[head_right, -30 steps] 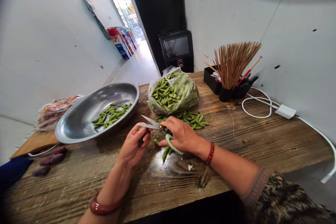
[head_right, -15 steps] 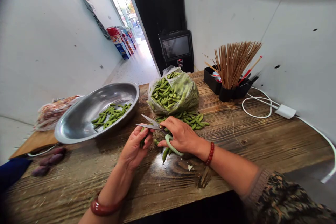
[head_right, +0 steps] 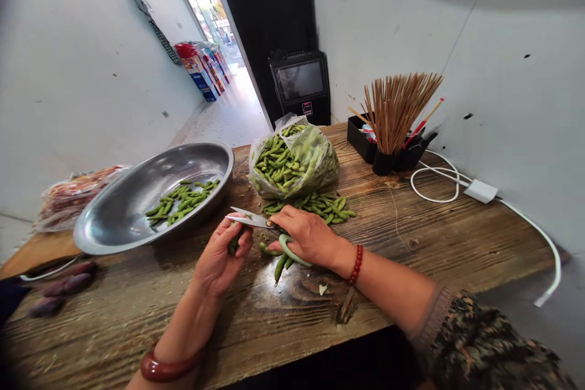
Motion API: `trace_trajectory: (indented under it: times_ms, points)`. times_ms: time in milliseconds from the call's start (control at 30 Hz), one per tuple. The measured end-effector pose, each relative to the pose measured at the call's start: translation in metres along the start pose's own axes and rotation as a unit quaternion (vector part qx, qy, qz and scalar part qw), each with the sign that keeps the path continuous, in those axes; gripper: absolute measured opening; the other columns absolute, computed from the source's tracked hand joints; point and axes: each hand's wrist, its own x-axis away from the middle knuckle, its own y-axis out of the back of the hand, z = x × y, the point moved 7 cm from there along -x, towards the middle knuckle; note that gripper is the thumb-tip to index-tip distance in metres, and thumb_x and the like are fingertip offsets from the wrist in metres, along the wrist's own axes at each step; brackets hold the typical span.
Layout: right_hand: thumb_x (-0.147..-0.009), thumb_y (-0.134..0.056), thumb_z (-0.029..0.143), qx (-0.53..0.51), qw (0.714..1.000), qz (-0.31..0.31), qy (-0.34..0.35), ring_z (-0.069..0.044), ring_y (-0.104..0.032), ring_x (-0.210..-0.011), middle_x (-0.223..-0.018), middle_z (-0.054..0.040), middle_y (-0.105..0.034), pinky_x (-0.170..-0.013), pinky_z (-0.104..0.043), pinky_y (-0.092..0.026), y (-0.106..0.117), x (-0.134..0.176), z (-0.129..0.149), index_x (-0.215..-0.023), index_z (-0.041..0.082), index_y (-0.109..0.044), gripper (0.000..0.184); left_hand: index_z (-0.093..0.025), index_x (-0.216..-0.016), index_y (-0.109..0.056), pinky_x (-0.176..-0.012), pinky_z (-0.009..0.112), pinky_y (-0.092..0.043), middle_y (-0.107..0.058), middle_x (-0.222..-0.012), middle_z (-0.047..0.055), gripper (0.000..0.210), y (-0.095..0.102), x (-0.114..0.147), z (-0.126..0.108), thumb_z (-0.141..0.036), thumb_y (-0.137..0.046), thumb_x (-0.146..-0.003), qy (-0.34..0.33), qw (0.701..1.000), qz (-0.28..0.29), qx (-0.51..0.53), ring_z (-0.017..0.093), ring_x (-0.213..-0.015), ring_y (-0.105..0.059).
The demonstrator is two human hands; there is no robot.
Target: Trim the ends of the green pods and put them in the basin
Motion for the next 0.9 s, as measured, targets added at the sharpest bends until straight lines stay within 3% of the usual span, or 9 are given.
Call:
trace_trajectory:
  times_ms: [167, 267, 400, 467, 567, 667, 800, 900]
  points:
    - [-0.082, -0.069, 0.036, -0.005, 0.999, -0.032, -0.02, -0.018, -0.058, -0.08, -0.098, -0.0077, -0.06, -0.072, -0.029, -0.049, 0.005, 0.001, -0.005, -0.115, 0.015, -0.057, 0.041, -0.017, -0.086, -0.058, -0.038, 0.013, -0.032, -0.061, -0.077, 0.0, 0.02, 0.01, -0.004, -0.006, -0.021, -0.07, -0.07, 0.005, 0.999, -0.022, 0.029, 0.006, -0.052, -0.048]
    - [-0.082, -0.07, 0.036, -0.017, 0.998, -0.053, -0.028, -0.016, -0.056, -0.073, -0.097, -0.0075, -0.059, -0.07, -0.028, -0.048, 0.008, 0.001, -0.009, -0.116, 0.014, -0.057, 0.042, -0.017, -0.077, -0.055, -0.04, 0.015, -0.035, -0.06, -0.074, 0.0, 0.019, 0.014, -0.005, -0.004, -0.026, -0.069, -0.07, 0.029, 0.999, -0.037, 0.027, 0.007, -0.053, -0.05]
    - [-0.082, -0.069, 0.036, -0.022, 0.998, -0.052, -0.029, -0.015, -0.056, -0.073, -0.098, -0.0072, -0.059, -0.069, -0.028, -0.048, 0.009, 0.001, -0.009, -0.117, 0.016, -0.057, 0.042, -0.018, -0.072, -0.056, -0.038, 0.017, -0.031, -0.053, -0.058, -0.004, 0.02, 0.007, -0.002, -0.004, -0.031, -0.071, -0.073, 0.011, 0.989, -0.01, -0.148, 0.008, -0.044, -0.045]
    - [-0.083, -0.069, 0.036, -0.025, 0.998, -0.051, -0.026, -0.016, -0.057, -0.076, -0.099, -0.0077, -0.06, -0.07, -0.029, -0.049, 0.009, 0.001, -0.009, -0.117, 0.017, -0.056, 0.041, -0.018, -0.072, -0.063, -0.043, 0.019, -0.034, -0.056, -0.056, -0.002, 0.013, -0.003, -0.001, -0.004, -0.028, -0.072, -0.072, -0.019, 0.956, 0.046, -0.288, 0.01, -0.047, -0.048]
    - [-0.084, -0.068, 0.035, -0.024, 0.998, -0.055, -0.024, -0.017, -0.057, -0.077, -0.099, -0.0084, -0.059, -0.072, -0.03, -0.05, 0.01, 0.001, -0.009, -0.117, 0.016, -0.056, 0.04, -0.019, -0.069, -0.071, -0.061, 0.024, -0.042, -0.066, -0.067, 0.003, 0.003, -0.015, 0.002, 0.001, -0.017, -0.072, -0.068, -0.086, 0.872, 0.13, -0.464, 0.016, -0.064, -0.057]
    - [-0.083, -0.069, 0.033, -0.024, 0.998, -0.054, -0.03, -0.017, -0.058, -0.077, -0.1, -0.0083, -0.059, -0.071, -0.03, -0.05, 0.009, 0.001, -0.01, -0.117, 0.016, -0.056, 0.04, -0.022, -0.068, -0.073, -0.063, 0.025, -0.041, -0.067, -0.067, 0.003, 0.013, -0.017, 0.003, 0.008, -0.01, -0.07, -0.065, -0.115, 0.828, 0.161, -0.524, 0.017, -0.063, -0.056]
    - [-0.083, -0.069, 0.033, -0.024, 0.998, -0.051, -0.03, -0.017, -0.058, -0.077, -0.1, -0.008, -0.06, -0.071, -0.03, -0.05, 0.009, 0.001, -0.01, -0.117, 0.017, -0.056, 0.04, -0.023, -0.066, -0.072, -0.062, 0.025, -0.04, -0.065, -0.066, 0.003, 0.013, -0.015, 0.001, 0.008, -0.01, -0.071, -0.064, -0.115, 0.838, 0.154, -0.51, 0.017, -0.062, -0.055]
    - [-0.082, -0.07, 0.034, -0.022, 0.998, -0.057, -0.025, -0.016, -0.057, -0.076, -0.099, -0.0077, -0.06, -0.071, -0.029, -0.05, 0.009, 0.001, -0.009, -0.116, 0.017, -0.056, 0.04, -0.021, -0.068, -0.072, -0.065, 0.024, -0.04, -0.064, -0.07, 0.004, 0.008, -0.015, 0.002, -0.008, -0.015, -0.074, -0.065, -0.154, 0.862, 0.108, -0.471, 0.018, -0.068, -0.055]
